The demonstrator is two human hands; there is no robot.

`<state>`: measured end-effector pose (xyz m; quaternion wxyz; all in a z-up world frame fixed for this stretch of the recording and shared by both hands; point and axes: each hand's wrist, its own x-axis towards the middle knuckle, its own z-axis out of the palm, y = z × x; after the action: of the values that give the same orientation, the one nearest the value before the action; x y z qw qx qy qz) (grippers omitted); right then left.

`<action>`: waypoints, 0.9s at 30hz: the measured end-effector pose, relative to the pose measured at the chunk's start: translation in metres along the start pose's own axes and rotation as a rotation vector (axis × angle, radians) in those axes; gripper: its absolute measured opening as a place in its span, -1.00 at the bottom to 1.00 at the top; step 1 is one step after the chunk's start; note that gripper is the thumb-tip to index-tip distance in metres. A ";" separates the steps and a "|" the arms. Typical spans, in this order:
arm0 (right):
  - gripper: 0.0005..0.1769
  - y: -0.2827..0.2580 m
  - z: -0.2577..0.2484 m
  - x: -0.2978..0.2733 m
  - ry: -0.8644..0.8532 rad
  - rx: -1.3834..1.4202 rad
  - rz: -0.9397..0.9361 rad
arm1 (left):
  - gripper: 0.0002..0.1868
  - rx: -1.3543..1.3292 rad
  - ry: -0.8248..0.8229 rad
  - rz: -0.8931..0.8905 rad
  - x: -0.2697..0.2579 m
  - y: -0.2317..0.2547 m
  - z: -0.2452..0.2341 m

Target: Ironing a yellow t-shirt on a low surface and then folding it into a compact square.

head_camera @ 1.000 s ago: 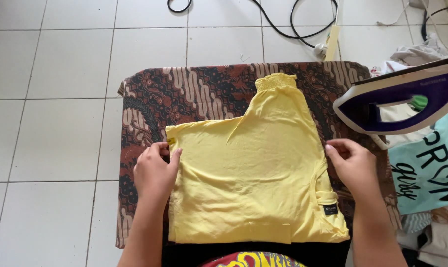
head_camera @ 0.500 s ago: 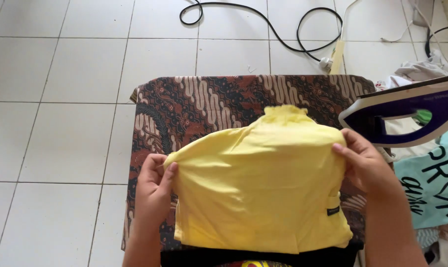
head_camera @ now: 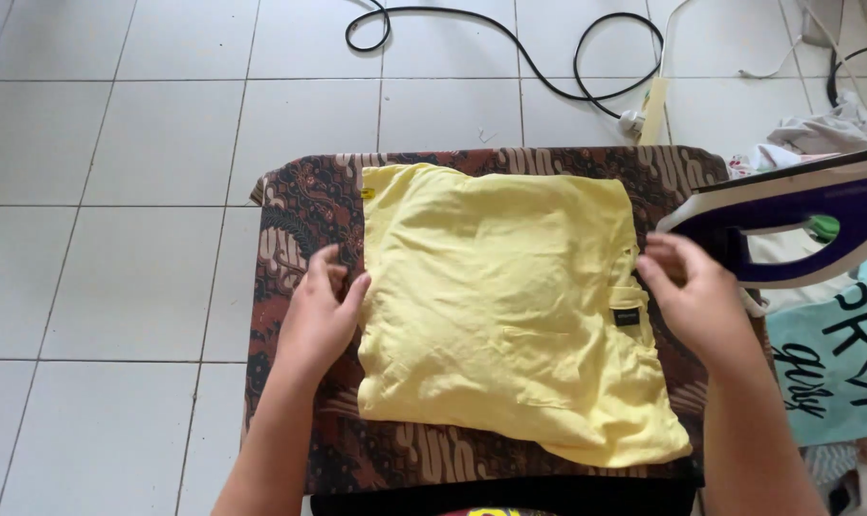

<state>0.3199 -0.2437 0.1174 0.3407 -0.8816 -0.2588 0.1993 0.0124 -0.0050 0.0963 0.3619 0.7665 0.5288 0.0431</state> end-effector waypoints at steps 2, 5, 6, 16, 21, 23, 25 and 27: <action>-0.56 0.020 -0.002 -0.023 -0.057 -0.159 0.153 | -0.36 0.178 -0.007 -0.148 -0.024 -0.007 0.000; -0.65 0.055 -0.003 -0.045 -0.061 -0.232 0.308 | -0.51 0.275 -0.096 -0.279 -0.053 -0.003 0.001; -0.65 0.056 -0.003 -0.049 -0.065 -0.234 0.310 | -0.51 0.275 -0.099 -0.284 -0.057 -0.004 0.004; -0.37 0.071 0.017 -0.076 -0.290 -0.497 0.432 | -0.58 0.319 -0.205 -0.294 -0.068 -0.007 0.020; -0.57 0.057 0.006 -0.081 -0.267 -0.373 0.407 | -0.78 0.204 -0.214 -0.282 -0.074 -0.013 0.015; -0.57 0.062 -0.002 -0.080 -0.213 -0.216 0.396 | -0.83 -0.228 -0.192 -0.115 -0.077 -0.022 0.013; -0.55 0.082 -0.006 -0.080 -0.255 0.071 0.427 | -0.83 -0.316 -0.182 -0.070 -0.077 -0.044 0.023; -0.51 0.100 -0.012 -0.077 -0.292 0.364 0.442 | -0.82 -0.405 -0.167 -0.024 -0.078 -0.063 0.031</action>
<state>0.2975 -0.3586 0.0686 0.4004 -0.8031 -0.0672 0.4361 -0.0568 -0.0750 0.0598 0.5514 0.6729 0.4864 0.0805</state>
